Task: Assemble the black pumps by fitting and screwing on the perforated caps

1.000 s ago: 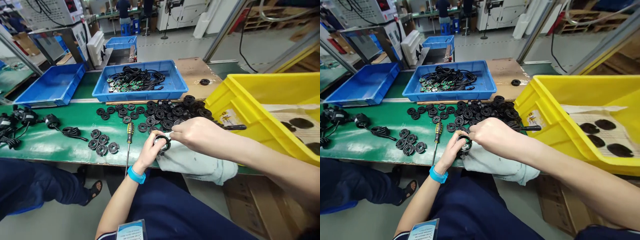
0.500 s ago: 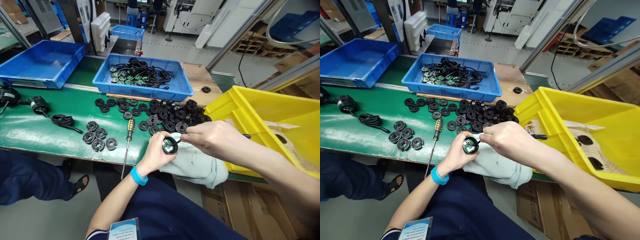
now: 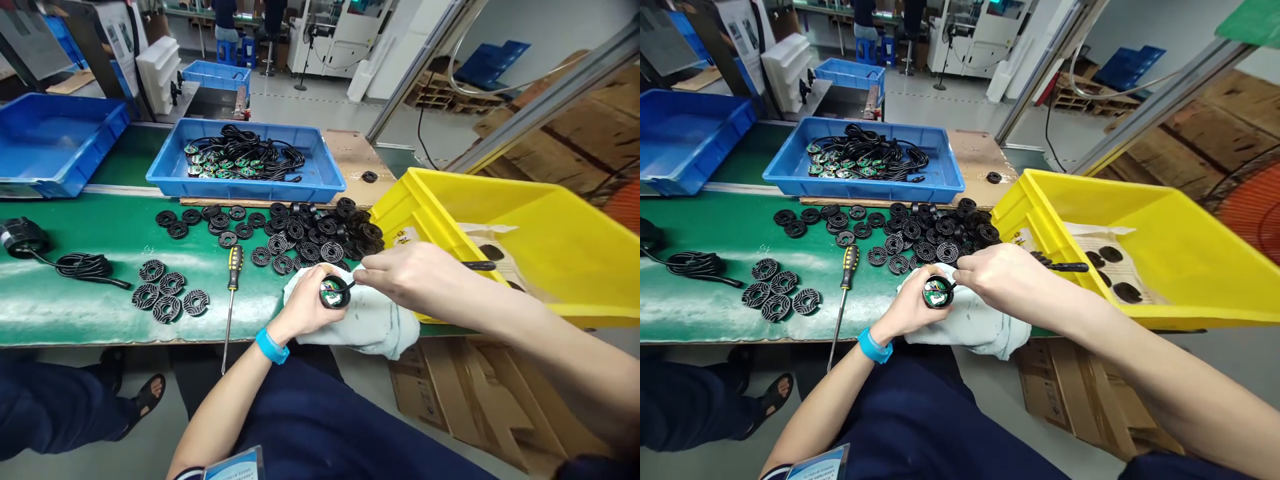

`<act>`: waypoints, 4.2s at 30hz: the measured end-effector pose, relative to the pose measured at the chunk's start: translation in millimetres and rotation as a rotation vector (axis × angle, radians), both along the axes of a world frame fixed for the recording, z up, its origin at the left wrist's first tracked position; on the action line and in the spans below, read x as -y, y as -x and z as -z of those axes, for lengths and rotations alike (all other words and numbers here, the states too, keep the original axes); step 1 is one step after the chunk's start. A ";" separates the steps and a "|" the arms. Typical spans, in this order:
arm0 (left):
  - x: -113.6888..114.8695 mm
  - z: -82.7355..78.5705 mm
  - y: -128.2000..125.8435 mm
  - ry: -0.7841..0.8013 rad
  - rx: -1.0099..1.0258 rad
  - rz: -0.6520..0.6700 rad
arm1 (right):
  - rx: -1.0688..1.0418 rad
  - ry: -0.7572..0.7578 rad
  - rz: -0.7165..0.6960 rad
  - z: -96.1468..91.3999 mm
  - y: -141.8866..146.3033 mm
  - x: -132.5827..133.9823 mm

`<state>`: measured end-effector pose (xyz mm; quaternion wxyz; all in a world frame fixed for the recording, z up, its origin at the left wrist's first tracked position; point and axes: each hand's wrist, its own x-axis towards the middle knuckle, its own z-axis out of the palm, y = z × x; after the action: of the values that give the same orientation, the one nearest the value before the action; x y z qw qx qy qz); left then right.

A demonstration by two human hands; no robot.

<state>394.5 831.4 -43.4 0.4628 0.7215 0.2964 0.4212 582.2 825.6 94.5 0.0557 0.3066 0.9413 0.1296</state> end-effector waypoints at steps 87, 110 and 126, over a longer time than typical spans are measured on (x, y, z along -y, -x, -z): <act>31.1 -15.4 1.8 -0.667 -0.562 -0.471 | 0.027 0.008 -0.039 5.9 10.9 -1.6; 23.7 -18.8 8.9 -0.432 -0.385 -0.292 | -1.439 -0.527 0.536 130.4 45.7 65.4; 25.7 -2.8 -2.2 -0.055 -0.041 -0.191 | -2.180 0.864 0.553 140.5 69.9 35.0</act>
<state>396.7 805.7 -40.5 0.3942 0.7108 0.3615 0.4568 512.3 790.6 -45.9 -0.6449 0.4023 0.3615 -0.5400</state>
